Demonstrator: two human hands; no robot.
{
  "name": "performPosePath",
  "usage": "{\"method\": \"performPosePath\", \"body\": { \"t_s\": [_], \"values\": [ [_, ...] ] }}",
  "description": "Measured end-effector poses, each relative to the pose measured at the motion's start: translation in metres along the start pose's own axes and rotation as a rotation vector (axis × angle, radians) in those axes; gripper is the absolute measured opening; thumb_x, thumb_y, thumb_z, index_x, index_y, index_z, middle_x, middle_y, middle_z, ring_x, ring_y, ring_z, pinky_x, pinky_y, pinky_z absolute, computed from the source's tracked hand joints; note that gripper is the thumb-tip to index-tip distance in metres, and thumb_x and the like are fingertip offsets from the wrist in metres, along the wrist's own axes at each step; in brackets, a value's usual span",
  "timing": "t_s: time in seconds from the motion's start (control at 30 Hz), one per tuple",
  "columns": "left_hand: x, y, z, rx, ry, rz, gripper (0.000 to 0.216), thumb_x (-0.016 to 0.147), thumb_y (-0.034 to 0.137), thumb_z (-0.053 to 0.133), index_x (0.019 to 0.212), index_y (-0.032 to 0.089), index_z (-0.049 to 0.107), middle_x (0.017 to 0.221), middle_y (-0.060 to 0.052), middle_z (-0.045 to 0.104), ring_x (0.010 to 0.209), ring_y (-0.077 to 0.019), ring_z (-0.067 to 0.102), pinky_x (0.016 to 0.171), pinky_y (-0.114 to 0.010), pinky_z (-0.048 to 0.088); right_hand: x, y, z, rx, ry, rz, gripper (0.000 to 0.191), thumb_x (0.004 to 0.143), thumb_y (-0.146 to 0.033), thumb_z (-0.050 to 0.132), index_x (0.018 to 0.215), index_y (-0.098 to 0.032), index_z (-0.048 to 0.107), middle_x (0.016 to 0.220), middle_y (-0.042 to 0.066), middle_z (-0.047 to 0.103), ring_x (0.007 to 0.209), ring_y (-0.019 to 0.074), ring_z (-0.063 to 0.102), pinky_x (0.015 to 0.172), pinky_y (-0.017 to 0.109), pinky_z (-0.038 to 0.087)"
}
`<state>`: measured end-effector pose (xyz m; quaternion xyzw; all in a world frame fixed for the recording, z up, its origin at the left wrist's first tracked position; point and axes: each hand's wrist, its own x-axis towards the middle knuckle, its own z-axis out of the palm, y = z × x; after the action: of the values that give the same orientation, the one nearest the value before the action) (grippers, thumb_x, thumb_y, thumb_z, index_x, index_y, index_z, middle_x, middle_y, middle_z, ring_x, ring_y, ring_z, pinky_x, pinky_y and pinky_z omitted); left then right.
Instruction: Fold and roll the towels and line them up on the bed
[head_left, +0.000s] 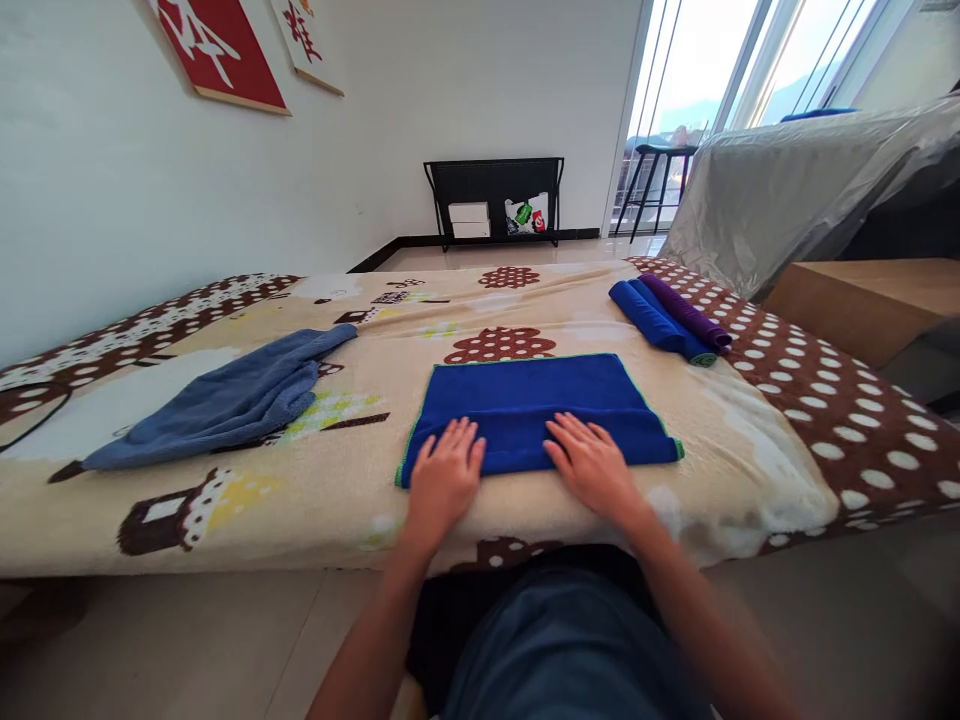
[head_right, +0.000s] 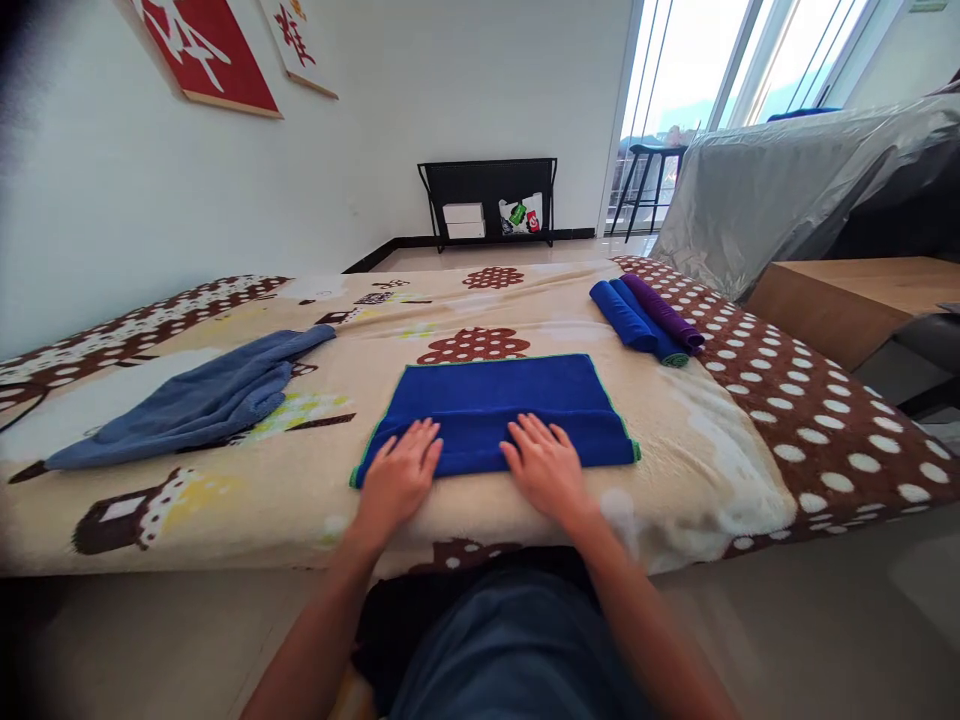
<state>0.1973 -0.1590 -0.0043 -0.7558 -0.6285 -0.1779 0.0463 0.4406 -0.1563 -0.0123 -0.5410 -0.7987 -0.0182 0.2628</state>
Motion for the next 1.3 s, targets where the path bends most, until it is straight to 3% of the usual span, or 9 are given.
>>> {"method": "performPosePath", "body": {
  "t_s": [0.13, 0.23, 0.33, 0.4, 0.5, 0.6, 0.87, 1.1, 1.3],
  "values": [
    [-0.018, -0.073, -0.007, 0.062, 0.08, -0.128, 0.045, 0.103, 0.036, 0.036, 0.142, 0.022, 0.055, 0.149, -0.008, 0.052, 0.142, -0.0301, 0.045, 0.115, -0.06, 0.032, -0.022, 0.078, -0.019, -0.09, 0.086, 0.184, 0.048, 0.106, -0.04, 0.034, 0.136, -0.015, 0.06, 0.143, 0.013, 0.056, 0.138, 0.0283, 0.049, 0.113, 0.049, 0.032],
    [-0.028, -0.096, -0.013, 0.085, 0.182, -0.128, 0.041, 0.102, 0.039, 0.041, 0.134, 0.023, 0.062, 0.145, -0.01, 0.057, 0.14, -0.0333, 0.046, 0.114, -0.064, 0.029, -0.038, 0.113, -0.027, -0.148, 0.148, 0.225, 0.047, 0.105, -0.041, 0.035, 0.134, -0.016, 0.061, 0.141, 0.012, 0.059, 0.137, 0.0283, 0.049, 0.111, 0.049, 0.034],
    [-0.033, -0.084, -0.022, 0.058, 0.371, -0.059, 0.037, 0.101, 0.038, 0.047, 0.126, 0.019, 0.067, 0.143, -0.013, 0.058, 0.139, -0.032, 0.048, 0.113, -0.056, 0.035, -0.049, 0.117, -0.032, -0.131, 0.269, 0.141, 0.042, 0.105, -0.039, 0.037, 0.131, -0.017, 0.063, 0.14, 0.011, 0.06, 0.137, 0.0275, 0.049, 0.111, 0.049, 0.034],
    [-0.036, -0.067, -0.031, 0.007, 0.436, 0.066, 0.031, 0.1, 0.032, 0.051, 0.122, 0.019, 0.068, 0.14, -0.012, 0.062, 0.136, -0.028, 0.051, 0.112, -0.049, 0.037, -0.055, 0.11, -0.037, -0.076, 0.339, 0.057, 0.036, 0.103, -0.036, 0.044, 0.126, -0.02, 0.065, 0.134, 0.008, 0.064, 0.13, 0.0256, 0.055, 0.107, 0.046, 0.038],
    [-0.042, -0.051, -0.043, -0.046, 0.379, 0.284, 0.025, 0.098, 0.023, 0.055, 0.12, 0.024, 0.068, 0.128, -0.004, 0.07, 0.129, -0.0224, 0.059, 0.113, -0.045, 0.035, -0.065, 0.103, -0.045, 0.0, 0.328, -0.045, 0.029, 0.099, -0.031, 0.052, 0.122, -0.023, 0.066, 0.119, 0.006, 0.07, 0.114, 0.023, 0.061, 0.098, 0.04, 0.043],
    [-0.051, -0.054, -0.043, -0.052, 0.296, 0.371, 0.029, 0.095, 0.018, 0.056, 0.121, 0.026, 0.067, 0.122, -0.002, 0.073, 0.12, -0.0211, 0.064, 0.109, -0.042, 0.037, -0.075, 0.109, -0.046, 0.021, 0.235, -0.092, 0.032, 0.097, -0.026, 0.051, 0.126, -0.024, 0.064, 0.12, 0.005, 0.069, 0.112, 0.0227, 0.06, 0.097, 0.04, 0.043],
    [-0.054, -0.075, -0.022, -0.119, 0.249, 0.207, 0.036, 0.087, 0.011, 0.051, 0.116, 0.026, 0.065, 0.118, -0.002, 0.073, 0.113, -0.023, 0.065, 0.103, -0.045, 0.033, -0.072, 0.125, -0.032, 0.066, 0.213, -0.002, 0.028, 0.092, -0.025, 0.053, 0.115, -0.025, 0.068, 0.115, 0.003, 0.07, 0.108, 0.0236, 0.061, 0.095, 0.042, 0.041],
    [-0.052, -0.082, -0.014, -0.105, 0.337, -0.026, 0.024, 0.085, 0.015, 0.054, 0.102, 0.026, 0.068, 0.105, -0.003, 0.074, 0.111, -0.0275, 0.058, 0.099, -0.045, 0.029, -0.068, 0.13, -0.03, 0.091, 0.324, 0.079, 0.023, 0.088, -0.03, 0.056, 0.104, -0.024, 0.072, 0.105, 0.004, 0.072, 0.102, 0.0237, 0.063, 0.093, 0.04, 0.042],
    [-0.053, -0.084, -0.014, -0.113, 0.33, -0.063, 0.022, 0.087, 0.019, 0.053, 0.102, 0.026, 0.067, 0.102, -0.004, 0.072, 0.11, -0.0272, 0.058, 0.099, -0.044, 0.03, -0.069, 0.131, -0.03, 0.089, 0.348, 0.125, 0.024, 0.085, -0.03, 0.056, 0.101, -0.024, 0.073, 0.105, 0.004, 0.073, 0.103, 0.0243, 0.062, 0.094, 0.041, 0.043]
  ]
}}
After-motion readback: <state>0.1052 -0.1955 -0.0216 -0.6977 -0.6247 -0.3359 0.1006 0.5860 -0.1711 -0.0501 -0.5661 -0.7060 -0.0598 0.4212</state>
